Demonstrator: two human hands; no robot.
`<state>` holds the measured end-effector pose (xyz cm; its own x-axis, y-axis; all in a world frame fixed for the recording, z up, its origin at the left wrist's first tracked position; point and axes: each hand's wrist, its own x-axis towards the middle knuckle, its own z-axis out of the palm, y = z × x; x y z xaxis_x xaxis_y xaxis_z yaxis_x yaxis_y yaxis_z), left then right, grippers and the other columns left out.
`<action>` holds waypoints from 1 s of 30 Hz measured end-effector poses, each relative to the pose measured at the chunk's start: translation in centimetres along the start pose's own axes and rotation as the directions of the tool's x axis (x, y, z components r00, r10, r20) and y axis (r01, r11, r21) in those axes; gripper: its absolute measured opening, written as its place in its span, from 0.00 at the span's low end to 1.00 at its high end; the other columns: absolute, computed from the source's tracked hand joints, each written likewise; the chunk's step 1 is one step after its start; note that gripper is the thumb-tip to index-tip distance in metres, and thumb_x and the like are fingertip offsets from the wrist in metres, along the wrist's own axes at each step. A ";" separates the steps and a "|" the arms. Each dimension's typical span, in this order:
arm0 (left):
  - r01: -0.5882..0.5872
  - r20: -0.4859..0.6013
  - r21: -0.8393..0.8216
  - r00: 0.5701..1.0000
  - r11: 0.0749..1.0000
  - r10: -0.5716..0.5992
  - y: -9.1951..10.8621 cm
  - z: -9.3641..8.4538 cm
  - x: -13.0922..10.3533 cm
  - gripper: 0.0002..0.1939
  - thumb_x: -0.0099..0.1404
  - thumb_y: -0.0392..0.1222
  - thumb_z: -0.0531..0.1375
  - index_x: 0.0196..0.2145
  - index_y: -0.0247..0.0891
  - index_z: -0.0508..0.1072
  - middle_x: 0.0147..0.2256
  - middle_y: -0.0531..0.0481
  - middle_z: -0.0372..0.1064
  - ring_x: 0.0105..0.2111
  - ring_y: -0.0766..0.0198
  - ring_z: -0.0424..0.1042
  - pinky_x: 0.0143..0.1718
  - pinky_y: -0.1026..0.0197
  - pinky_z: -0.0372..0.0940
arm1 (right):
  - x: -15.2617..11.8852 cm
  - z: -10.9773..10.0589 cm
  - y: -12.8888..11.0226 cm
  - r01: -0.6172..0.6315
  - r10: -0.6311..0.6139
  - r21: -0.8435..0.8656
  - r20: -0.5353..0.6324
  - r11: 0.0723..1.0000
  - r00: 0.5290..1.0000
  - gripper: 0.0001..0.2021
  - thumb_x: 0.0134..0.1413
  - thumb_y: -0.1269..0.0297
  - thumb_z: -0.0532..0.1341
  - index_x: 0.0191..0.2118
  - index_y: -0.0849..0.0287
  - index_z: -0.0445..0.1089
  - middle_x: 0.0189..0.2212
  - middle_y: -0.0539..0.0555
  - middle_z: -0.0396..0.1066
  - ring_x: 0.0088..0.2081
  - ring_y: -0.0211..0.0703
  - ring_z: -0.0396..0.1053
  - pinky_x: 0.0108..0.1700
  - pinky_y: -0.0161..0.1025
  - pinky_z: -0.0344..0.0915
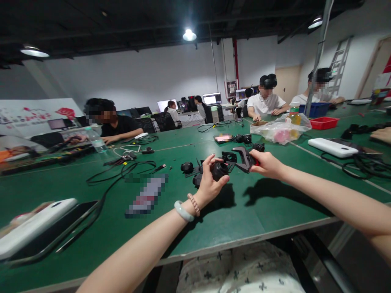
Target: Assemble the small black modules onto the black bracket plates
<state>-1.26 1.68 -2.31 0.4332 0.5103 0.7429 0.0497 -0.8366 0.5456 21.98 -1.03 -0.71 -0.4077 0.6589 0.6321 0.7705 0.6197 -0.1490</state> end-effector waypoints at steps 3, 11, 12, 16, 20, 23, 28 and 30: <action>-0.170 0.013 -0.035 0.985 0.985 0.170 -0.2 0.1 -0.1 0.38 0.50 0.50 0.60 0.52 0.42 0.43 0.46 0.41 0.53 0.44 0.56 0.61 0.45 0.48 0.57 | -0.4 1.1 0.0 0.118 -0.114 -0.076 0.054 0.990 0.992 0.21 0.50 0.45 0.47 0.32 0.61 0.58 0.22 0.52 0.64 0.22 0.37 0.62 0.22 0.31 0.50; -0.357 0.084 0.026 0.931 0.934 0.354 -0.3 -0.1 -0.1 0.36 0.50 0.49 0.61 0.50 0.43 0.44 0.47 0.40 0.50 0.48 0.52 0.55 0.41 0.45 0.60 | -0.7 2.0 0.0 0.189 -0.191 -0.151 0.002 0.970 0.982 0.24 0.49 0.43 0.46 0.31 0.62 0.60 0.21 0.52 0.65 0.22 0.36 0.63 0.23 0.31 0.50; -0.365 0.097 0.023 0.927 0.931 0.361 -0.2 0.0 -0.1 0.36 0.50 0.50 0.60 0.50 0.43 0.44 0.47 0.40 0.51 0.48 0.51 0.55 0.42 0.44 0.59 | -0.7 2.0 0.0 0.186 -0.190 -0.155 -0.013 0.970 0.982 0.24 0.49 0.43 0.46 0.31 0.63 0.61 0.20 0.52 0.65 0.21 0.36 0.63 0.23 0.31 0.50; -0.384 0.123 -0.016 0.916 0.923 0.383 0.3 0.2 -0.2 0.35 0.52 0.52 0.58 0.51 0.44 0.44 0.46 0.40 0.52 0.48 0.52 0.56 0.43 0.43 0.57 | -0.8 1.9 0.1 0.190 -0.198 -0.166 -0.031 0.968 0.980 0.24 0.49 0.42 0.46 0.29 0.63 0.61 0.19 0.52 0.65 0.21 0.36 0.63 0.23 0.32 0.50; -0.388 0.098 -0.026 0.916 0.921 0.389 0.5 0.1 -0.3 0.34 0.52 0.54 0.57 0.51 0.42 0.44 0.46 0.40 0.51 0.47 0.53 0.57 0.43 0.44 0.57 | -0.9 2.1 -0.2 0.215 -0.219 -0.165 -0.005 0.963 0.976 0.24 0.49 0.43 0.47 0.30 0.63 0.61 0.20 0.52 0.65 0.21 0.35 0.62 0.22 0.31 0.50; -0.394 0.090 0.002 0.916 0.919 0.392 0.5 0.0 -0.3 0.34 0.52 0.54 0.57 0.51 0.42 0.44 0.46 0.40 0.52 0.47 0.53 0.56 0.43 0.44 0.57 | -0.9 2.2 -0.4 0.232 -0.233 -0.177 0.016 0.956 0.972 0.25 0.47 0.42 0.46 0.30 0.63 0.61 0.20 0.52 0.66 0.21 0.36 0.63 0.22 0.32 0.49; -0.419 0.117 0.074 0.905 0.905 0.410 0.6 -0.2 -0.3 0.34 0.52 0.52 0.58 0.51 0.44 0.45 0.46 0.41 0.52 0.47 0.53 0.56 0.43 0.43 0.57 | -0.9 2.3 -0.6 0.213 -0.207 -0.153 0.054 0.965 0.977 0.24 0.49 0.43 0.46 0.31 0.62 0.61 0.21 0.53 0.67 0.22 0.37 0.64 0.22 0.32 0.49; -0.422 0.110 0.108 0.905 0.900 0.411 0.7 -0.3 -0.3 0.33 0.52 0.51 0.58 0.50 0.44 0.45 0.46 0.41 0.51 0.47 0.53 0.56 0.43 0.43 0.57 | -0.8 2.3 -0.6 0.199 -0.190 -0.137 0.071 0.970 0.979 0.23 0.49 0.43 0.46 0.31 0.62 0.61 0.21 0.53 0.67 0.22 0.37 0.65 0.22 0.32 0.49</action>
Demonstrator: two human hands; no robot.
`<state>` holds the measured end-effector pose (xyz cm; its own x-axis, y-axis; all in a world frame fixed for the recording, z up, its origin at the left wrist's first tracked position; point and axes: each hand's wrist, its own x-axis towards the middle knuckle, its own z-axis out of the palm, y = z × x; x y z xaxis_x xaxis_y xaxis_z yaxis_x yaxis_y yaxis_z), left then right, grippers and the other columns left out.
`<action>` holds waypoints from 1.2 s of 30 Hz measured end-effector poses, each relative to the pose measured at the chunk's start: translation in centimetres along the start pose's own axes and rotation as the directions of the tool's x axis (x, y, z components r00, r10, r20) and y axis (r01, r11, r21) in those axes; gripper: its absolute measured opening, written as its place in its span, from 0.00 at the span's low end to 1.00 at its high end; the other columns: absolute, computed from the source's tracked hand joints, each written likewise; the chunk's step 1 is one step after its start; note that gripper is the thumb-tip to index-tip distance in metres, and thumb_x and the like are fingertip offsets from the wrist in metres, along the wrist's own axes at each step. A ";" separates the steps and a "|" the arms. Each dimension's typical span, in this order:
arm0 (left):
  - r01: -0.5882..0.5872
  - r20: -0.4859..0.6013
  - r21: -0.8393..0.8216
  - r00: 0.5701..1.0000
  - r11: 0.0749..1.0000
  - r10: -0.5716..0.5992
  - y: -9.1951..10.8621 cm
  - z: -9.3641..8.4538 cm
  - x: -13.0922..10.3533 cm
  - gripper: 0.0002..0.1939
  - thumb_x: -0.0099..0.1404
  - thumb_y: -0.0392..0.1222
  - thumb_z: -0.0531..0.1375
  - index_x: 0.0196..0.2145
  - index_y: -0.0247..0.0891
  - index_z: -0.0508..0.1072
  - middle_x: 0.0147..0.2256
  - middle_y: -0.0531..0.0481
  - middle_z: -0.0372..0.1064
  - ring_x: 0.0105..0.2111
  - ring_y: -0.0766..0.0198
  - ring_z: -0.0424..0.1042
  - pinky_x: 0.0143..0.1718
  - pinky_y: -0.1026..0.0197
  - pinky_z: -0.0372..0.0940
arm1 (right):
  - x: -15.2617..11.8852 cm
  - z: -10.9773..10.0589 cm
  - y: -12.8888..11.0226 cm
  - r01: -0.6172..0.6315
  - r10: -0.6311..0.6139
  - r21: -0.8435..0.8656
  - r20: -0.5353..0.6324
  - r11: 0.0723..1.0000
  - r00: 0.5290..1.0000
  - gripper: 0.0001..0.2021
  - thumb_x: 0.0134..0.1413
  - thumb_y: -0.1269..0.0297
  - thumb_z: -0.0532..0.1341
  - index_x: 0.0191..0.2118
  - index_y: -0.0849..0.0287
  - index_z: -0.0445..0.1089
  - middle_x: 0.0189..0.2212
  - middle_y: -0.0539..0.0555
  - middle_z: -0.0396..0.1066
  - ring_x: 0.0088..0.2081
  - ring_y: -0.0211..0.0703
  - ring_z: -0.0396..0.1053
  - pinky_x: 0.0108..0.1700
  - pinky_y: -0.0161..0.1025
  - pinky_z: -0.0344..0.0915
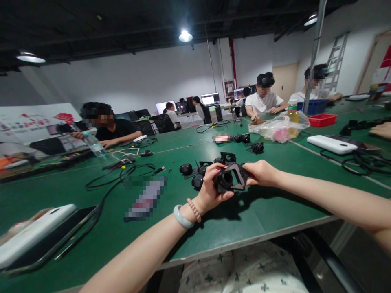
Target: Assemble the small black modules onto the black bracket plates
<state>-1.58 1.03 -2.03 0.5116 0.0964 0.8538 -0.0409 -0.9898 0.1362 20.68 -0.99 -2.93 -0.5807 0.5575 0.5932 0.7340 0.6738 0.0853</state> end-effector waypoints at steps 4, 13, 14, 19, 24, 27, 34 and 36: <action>0.010 -0.003 0.027 1.000 1.000 -0.010 0.1 -0.1 0.0 0.33 0.52 0.50 0.58 0.51 0.45 0.44 0.46 0.41 0.51 0.47 0.53 0.56 0.42 0.44 0.58 | 0.0 0.1 0.2 -0.025 0.024 0.016 0.017 1.000 1.000 0.22 0.49 0.43 0.47 0.30 0.61 0.60 0.22 0.53 0.67 0.22 0.38 0.65 0.22 0.31 0.49; 0.003 -0.011 0.039 1.000 0.999 -0.003 0.0 -0.1 -0.1 0.33 0.53 0.51 0.58 0.51 0.45 0.43 0.46 0.41 0.51 0.47 0.53 0.56 0.42 0.43 0.58 | 0.0 0.2 0.5 -0.018 0.018 0.034 0.011 0.999 1.000 0.21 0.49 0.44 0.48 0.30 0.61 0.60 0.21 0.53 0.67 0.22 0.37 0.64 0.22 0.31 0.48; 0.001 -0.012 0.037 1.000 0.999 -0.001 0.0 -0.1 -0.1 0.33 0.52 0.51 0.58 0.51 0.45 0.43 0.46 0.41 0.51 0.47 0.53 0.56 0.42 0.43 0.58 | 0.0 0.1 0.5 -0.011 0.011 0.035 0.008 0.999 1.000 0.21 0.49 0.44 0.48 0.29 0.61 0.59 0.21 0.53 0.67 0.22 0.37 0.64 0.22 0.31 0.48; 0.001 -0.024 0.036 1.000 0.999 0.000 0.2 0.0 -0.2 0.33 0.52 0.51 0.58 0.50 0.46 0.44 0.46 0.42 0.50 0.47 0.53 0.57 0.41 0.43 0.60 | -0.1 0.1 0.6 0.002 -0.002 0.043 0.001 0.999 1.000 0.22 0.48 0.43 0.47 0.29 0.61 0.60 0.21 0.52 0.66 0.22 0.36 0.63 0.23 0.31 0.49; 0.009 -0.011 0.022 1.000 1.000 -0.008 0.1 -0.1 -0.3 0.33 0.52 0.50 0.59 0.50 0.47 0.44 0.47 0.42 0.48 0.46 0.53 0.58 0.41 0.43 0.60 | -0.2 0.3 0.7 -0.005 0.005 0.029 0.007 1.000 1.000 0.23 0.49 0.43 0.46 0.30 0.61 0.61 0.22 0.53 0.66 0.22 0.37 0.64 0.23 0.31 0.49; 0.015 -0.010 0.027 1.000 1.000 -0.014 0.0 -0.1 -0.3 0.33 0.52 0.50 0.58 0.50 0.47 0.44 0.47 0.42 0.49 0.46 0.53 0.58 0.41 0.43 0.60 | -0.3 0.4 0.5 -0.013 0.012 0.014 0.005 1.000 1.000 0.23 0.49 0.43 0.46 0.31 0.61 0.61 0.22 0.53 0.67 0.22 0.37 0.64 0.23 0.31 0.49; 0.016 -0.015 0.025 1.000 1.000 -0.015 0.2 -0.2 -0.3 0.32 0.51 0.51 0.59 0.49 0.46 0.46 0.47 0.42 0.50 0.46 0.53 0.57 0.41 0.44 0.60 | -0.4 0.4 0.1 -0.013 0.013 -0.013 0.008 1.000 1.000 0.22 0.50 0.44 0.47 0.31 0.61 0.60 0.22 0.53 0.67 0.22 0.37 0.65 0.22 0.32 0.48; 0.015 -0.007 0.025 1.000 1.000 -0.015 0.1 -0.3 -0.3 0.32 0.52 0.50 0.59 0.50 0.46 0.46 0.47 0.42 0.50 0.46 0.54 0.57 0.41 0.44 0.60 | -0.4 0.3 0.0 -0.016 0.016 -0.015 0.014 1.000 1.000 0.22 0.50 0.44 0.47 0.31 0.61 0.60 0.22 0.53 0.68 0.22 0.37 0.65 0.22 0.32 0.48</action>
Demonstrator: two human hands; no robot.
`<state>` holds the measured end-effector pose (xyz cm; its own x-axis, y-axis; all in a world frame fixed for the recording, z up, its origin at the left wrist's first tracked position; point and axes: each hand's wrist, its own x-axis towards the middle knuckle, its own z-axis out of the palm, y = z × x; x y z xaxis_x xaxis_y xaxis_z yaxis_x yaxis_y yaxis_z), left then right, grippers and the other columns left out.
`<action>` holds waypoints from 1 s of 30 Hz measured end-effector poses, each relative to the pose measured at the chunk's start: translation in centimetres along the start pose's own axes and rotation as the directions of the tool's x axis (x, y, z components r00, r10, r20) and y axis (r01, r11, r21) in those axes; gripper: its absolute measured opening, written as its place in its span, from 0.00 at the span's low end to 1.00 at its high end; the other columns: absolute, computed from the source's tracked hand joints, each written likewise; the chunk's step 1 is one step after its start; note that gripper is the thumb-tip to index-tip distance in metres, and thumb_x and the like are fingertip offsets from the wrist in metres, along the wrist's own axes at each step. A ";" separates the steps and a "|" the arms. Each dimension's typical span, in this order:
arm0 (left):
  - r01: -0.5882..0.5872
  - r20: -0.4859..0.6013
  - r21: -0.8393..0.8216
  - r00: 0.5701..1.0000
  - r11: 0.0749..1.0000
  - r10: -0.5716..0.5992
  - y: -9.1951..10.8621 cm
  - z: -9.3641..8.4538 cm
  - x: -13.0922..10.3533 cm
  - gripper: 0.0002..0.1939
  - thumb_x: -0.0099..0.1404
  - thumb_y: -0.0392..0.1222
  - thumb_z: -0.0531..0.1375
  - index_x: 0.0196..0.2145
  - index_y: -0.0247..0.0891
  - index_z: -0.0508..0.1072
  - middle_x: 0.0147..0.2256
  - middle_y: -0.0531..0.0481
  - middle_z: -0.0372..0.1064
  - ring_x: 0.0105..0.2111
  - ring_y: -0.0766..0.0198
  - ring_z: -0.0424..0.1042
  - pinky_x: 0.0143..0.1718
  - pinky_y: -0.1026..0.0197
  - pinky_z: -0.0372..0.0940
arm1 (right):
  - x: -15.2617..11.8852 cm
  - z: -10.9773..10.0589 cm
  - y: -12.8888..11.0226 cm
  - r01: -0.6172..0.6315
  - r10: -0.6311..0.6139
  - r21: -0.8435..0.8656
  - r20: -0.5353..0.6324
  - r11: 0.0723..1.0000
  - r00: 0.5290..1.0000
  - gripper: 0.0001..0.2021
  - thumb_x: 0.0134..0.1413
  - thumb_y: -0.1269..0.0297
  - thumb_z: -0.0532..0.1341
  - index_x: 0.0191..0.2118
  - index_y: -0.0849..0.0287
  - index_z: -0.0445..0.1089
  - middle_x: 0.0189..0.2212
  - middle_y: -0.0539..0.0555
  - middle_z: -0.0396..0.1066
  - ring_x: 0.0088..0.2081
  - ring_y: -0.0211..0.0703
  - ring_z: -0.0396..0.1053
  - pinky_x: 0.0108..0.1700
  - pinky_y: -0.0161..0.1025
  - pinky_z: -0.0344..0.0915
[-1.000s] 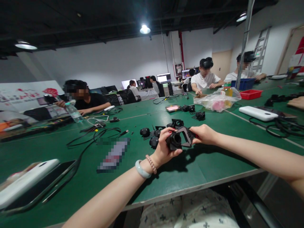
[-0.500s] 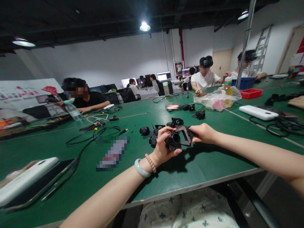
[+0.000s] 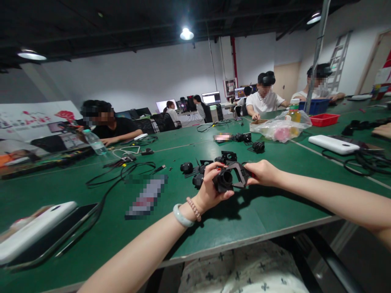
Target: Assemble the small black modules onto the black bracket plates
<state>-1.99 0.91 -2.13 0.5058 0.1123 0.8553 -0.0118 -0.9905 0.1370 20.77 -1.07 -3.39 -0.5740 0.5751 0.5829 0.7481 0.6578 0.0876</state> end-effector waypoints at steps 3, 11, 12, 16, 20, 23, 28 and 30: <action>0.013 -0.009 0.011 1.000 1.000 -0.013 -0.2 0.0 0.0 0.32 0.52 0.51 0.58 0.50 0.45 0.45 0.46 0.42 0.51 0.45 0.54 0.57 0.40 0.45 0.60 | 0.1 -0.3 -0.3 -0.017 0.017 0.002 0.025 1.000 1.000 0.21 0.50 0.46 0.47 0.31 0.61 0.60 0.23 0.54 0.68 0.22 0.38 0.65 0.22 0.32 0.47; 0.049 -0.050 0.040 0.998 0.998 -0.047 -0.4 -0.1 0.0 0.29 0.52 0.52 0.57 0.47 0.43 0.50 0.44 0.43 0.54 0.46 0.54 0.57 0.42 0.45 0.58 | 0.3 -0.7 -1.0 -0.079 0.076 0.024 0.096 0.997 0.992 0.18 0.51 0.47 0.47 0.32 0.60 0.59 0.24 0.54 0.68 0.23 0.40 0.66 0.22 0.32 0.46; 0.057 -0.054 0.041 0.997 0.998 -0.054 -0.4 -0.1 0.0 0.28 0.52 0.52 0.58 0.47 0.42 0.51 0.43 0.43 0.54 0.46 0.54 0.57 0.42 0.45 0.58 | 0.3 -0.7 -1.1 -0.090 0.087 0.026 0.106 0.996 0.991 0.18 0.51 0.48 0.48 0.32 0.60 0.58 0.24 0.54 0.69 0.23 0.40 0.66 0.22 0.32 0.46; 0.099 -0.066 0.024 0.993 0.995 -0.097 -0.6 -0.1 0.0 0.26 0.51 0.50 0.59 0.44 0.42 0.53 0.43 0.44 0.54 0.45 0.55 0.57 0.43 0.45 0.57 | 0.4 -0.9 -1.3 -0.124 0.119 0.022 0.146 0.992 0.982 0.18 0.51 0.48 0.48 0.33 0.59 0.58 0.25 0.54 0.69 0.24 0.41 0.66 0.23 0.32 0.46; 0.113 -0.069 0.008 0.991 0.994 -0.113 -0.7 -0.2 -0.1 0.26 0.51 0.50 0.59 0.44 0.41 0.53 0.44 0.43 0.54 0.46 0.55 0.57 0.43 0.45 0.57 | 0.5 -1.1 -1.5 -0.141 0.137 0.008 0.176 0.990 0.975 0.17 0.51 0.48 0.48 0.33 0.59 0.57 0.26 0.54 0.70 0.25 0.42 0.68 0.23 0.32 0.46; 0.118 -0.071 0.013 0.991 0.993 -0.117 -0.8 -0.2 -0.1 0.26 0.51 0.51 0.59 0.44 0.42 0.53 0.44 0.44 0.54 0.46 0.55 0.57 0.43 0.45 0.57 | 0.5 -1.2 -1.7 -0.153 0.149 0.010 0.190 0.988 0.970 0.17 0.51 0.48 0.48 0.34 0.58 0.57 0.26 0.54 0.70 0.26 0.42 0.68 0.23 0.32 0.47; 0.123 -0.077 0.034 0.990 0.992 -0.120 -0.8 -0.2 -0.1 0.26 0.51 0.50 0.59 0.44 0.41 0.53 0.44 0.43 0.54 0.46 0.55 0.57 0.44 0.45 0.57 | 0.6 -1.4 -2.0 -0.186 0.180 0.009 0.211 0.982 0.961 0.17 0.51 0.48 0.49 0.34 0.58 0.57 0.27 0.54 0.70 0.27 0.43 0.68 0.24 0.32 0.48; 0.127 -0.076 0.052 0.989 0.991 -0.123 -0.8 -0.2 -0.1 0.26 0.51 0.49 0.59 0.44 0.41 0.53 0.44 0.43 0.54 0.46 0.55 0.57 0.44 0.45 0.57 | 0.7 -1.5 -2.1 -0.203 0.197 -0.001 0.228 0.979 0.953 0.17 0.51 0.48 0.49 0.35 0.58 0.57 0.28 0.54 0.70 0.28 0.43 0.68 0.24 0.32 0.49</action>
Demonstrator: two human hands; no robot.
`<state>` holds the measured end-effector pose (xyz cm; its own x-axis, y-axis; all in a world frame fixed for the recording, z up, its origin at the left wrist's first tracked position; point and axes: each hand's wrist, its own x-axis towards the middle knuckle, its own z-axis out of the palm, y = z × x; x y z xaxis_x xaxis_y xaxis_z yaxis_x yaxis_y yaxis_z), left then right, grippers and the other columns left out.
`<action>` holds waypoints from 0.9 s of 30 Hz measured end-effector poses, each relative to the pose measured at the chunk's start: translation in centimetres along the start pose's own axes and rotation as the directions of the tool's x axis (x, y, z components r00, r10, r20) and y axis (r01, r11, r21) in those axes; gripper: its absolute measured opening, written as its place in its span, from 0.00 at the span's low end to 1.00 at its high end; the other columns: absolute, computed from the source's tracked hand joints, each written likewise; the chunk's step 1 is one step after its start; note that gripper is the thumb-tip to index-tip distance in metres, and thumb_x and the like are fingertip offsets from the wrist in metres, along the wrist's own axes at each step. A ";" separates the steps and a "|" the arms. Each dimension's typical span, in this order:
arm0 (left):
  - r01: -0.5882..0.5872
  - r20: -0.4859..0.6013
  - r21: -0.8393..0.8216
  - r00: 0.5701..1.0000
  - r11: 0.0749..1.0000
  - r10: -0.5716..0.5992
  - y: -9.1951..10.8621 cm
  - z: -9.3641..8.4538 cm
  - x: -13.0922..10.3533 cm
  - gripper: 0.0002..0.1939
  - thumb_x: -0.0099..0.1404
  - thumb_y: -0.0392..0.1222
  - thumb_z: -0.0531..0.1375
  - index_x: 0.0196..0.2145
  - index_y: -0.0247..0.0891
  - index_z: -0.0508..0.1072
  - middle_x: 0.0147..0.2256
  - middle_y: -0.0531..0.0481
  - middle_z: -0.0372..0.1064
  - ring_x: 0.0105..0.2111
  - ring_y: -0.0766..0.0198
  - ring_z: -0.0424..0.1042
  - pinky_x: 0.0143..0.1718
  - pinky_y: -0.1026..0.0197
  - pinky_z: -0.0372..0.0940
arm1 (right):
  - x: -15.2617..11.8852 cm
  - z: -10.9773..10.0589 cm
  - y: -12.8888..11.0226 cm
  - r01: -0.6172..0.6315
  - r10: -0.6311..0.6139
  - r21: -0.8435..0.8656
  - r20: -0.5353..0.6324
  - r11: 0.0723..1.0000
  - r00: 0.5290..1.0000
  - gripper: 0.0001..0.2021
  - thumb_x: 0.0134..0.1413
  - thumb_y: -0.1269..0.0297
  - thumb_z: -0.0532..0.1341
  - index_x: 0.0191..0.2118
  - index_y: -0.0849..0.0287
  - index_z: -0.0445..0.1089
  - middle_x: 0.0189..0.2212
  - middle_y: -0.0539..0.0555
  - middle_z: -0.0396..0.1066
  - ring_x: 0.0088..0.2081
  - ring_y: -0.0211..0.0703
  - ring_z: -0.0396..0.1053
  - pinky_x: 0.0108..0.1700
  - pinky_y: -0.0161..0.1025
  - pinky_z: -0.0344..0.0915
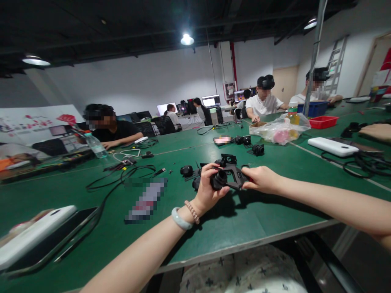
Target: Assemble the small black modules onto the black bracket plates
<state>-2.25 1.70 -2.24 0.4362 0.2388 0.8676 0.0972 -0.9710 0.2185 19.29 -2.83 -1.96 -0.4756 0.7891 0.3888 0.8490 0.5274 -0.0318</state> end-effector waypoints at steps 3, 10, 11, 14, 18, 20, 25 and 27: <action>0.006 0.002 0.054 1.000 0.999 -0.007 0.0 -0.1 0.0 0.25 0.51 0.48 0.60 0.43 0.41 0.53 0.44 0.43 0.55 0.46 0.55 0.57 0.44 0.45 0.57 | 0.0 -0.1 -0.4 -0.034 0.034 -0.013 0.029 0.999 0.999 0.18 0.51 0.47 0.48 0.36 0.58 0.57 0.29 0.55 0.70 0.29 0.44 0.68 0.25 0.32 0.49; -0.002 0.033 0.142 0.999 0.990 -0.003 -0.5 -0.6 0.3 0.24 0.50 0.43 0.61 0.42 0.41 0.53 0.43 0.44 0.56 0.47 0.56 0.56 0.45 0.46 0.56 | 0.0 -0.3 -1.0 -0.127 0.126 0.005 0.091 0.992 0.988 0.20 0.50 0.44 0.45 0.36 0.57 0.58 0.28 0.54 0.70 0.29 0.44 0.68 0.24 0.32 0.49; 0.005 0.028 0.129 1.000 0.992 -0.009 -0.6 -0.6 0.3 0.24 0.50 0.43 0.61 0.42 0.41 0.53 0.43 0.43 0.55 0.47 0.56 0.56 0.45 0.47 0.56 | 0.0 -0.3 -0.9 -0.130 0.128 0.013 0.094 0.991 0.987 0.21 0.50 0.44 0.46 0.36 0.57 0.58 0.28 0.54 0.70 0.29 0.44 0.68 0.24 0.32 0.49; 0.070 -0.005 0.038 0.998 0.997 -0.070 -0.4 -0.5 0.4 0.24 0.50 0.45 0.60 0.42 0.40 0.54 0.43 0.43 0.55 0.46 0.56 0.57 0.45 0.47 0.56 | 0.3 -0.6 -0.6 -0.118 0.116 0.021 0.072 0.993 0.991 0.20 0.50 0.44 0.47 0.36 0.57 0.59 0.28 0.54 0.70 0.29 0.43 0.68 0.25 0.32 0.49; 0.263 -0.010 -0.160 0.963 0.951 -0.268 0.6 -0.2 0.4 0.19 0.55 0.46 0.55 0.42 0.38 0.55 0.43 0.42 0.57 0.45 0.56 0.59 0.46 0.48 0.55 | 0.5 -1.0 0.0 -0.066 0.066 0.020 0.006 0.998 0.998 0.20 0.50 0.44 0.47 0.35 0.57 0.59 0.28 0.54 0.69 0.29 0.43 0.68 0.26 0.32 0.49; 0.327 0.010 -0.256 0.942 0.909 -0.336 1.2 -0.1 0.5 0.18 0.55 0.47 0.54 0.41 0.37 0.56 0.43 0.42 0.58 0.44 0.56 0.60 0.46 0.49 0.55 | 0.5 -0.9 0.2 -0.039 0.039 0.031 -0.005 0.999 0.999 0.20 0.49 0.44 0.48 0.34 0.58 0.59 0.28 0.53 0.69 0.29 0.43 0.67 0.26 0.32 0.48; 0.373 0.042 -0.380 0.921 0.847 -0.387 1.4 -0.2 0.4 0.18 0.53 0.48 0.53 0.40 0.37 0.58 0.42 0.44 0.59 0.42 0.56 0.61 0.45 0.50 0.56 | 0.5 -0.5 0.0 -0.049 0.047 0.061 0.034 0.997 0.998 0.19 0.49 0.45 0.49 0.34 0.57 0.59 0.27 0.53 0.69 0.29 0.42 0.67 0.25 0.32 0.48; 0.368 0.064 -0.373 0.926 0.852 -0.373 1.1 -0.4 0.4 0.18 0.52 0.47 0.54 0.40 0.36 0.58 0.41 0.44 0.60 0.42 0.55 0.61 0.45 0.49 0.56 | 0.5 -0.4 -0.1 -0.057 0.053 0.081 0.055 0.995 0.997 0.19 0.48 0.45 0.50 0.34 0.57 0.59 0.27 0.52 0.69 0.29 0.42 0.67 0.25 0.31 0.47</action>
<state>-2.32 0.70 -1.53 0.4246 0.5822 0.6934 -0.0898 -0.7350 0.6721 19.10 -2.61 -1.45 -0.4420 0.8318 0.3357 0.8534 0.5053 -0.1282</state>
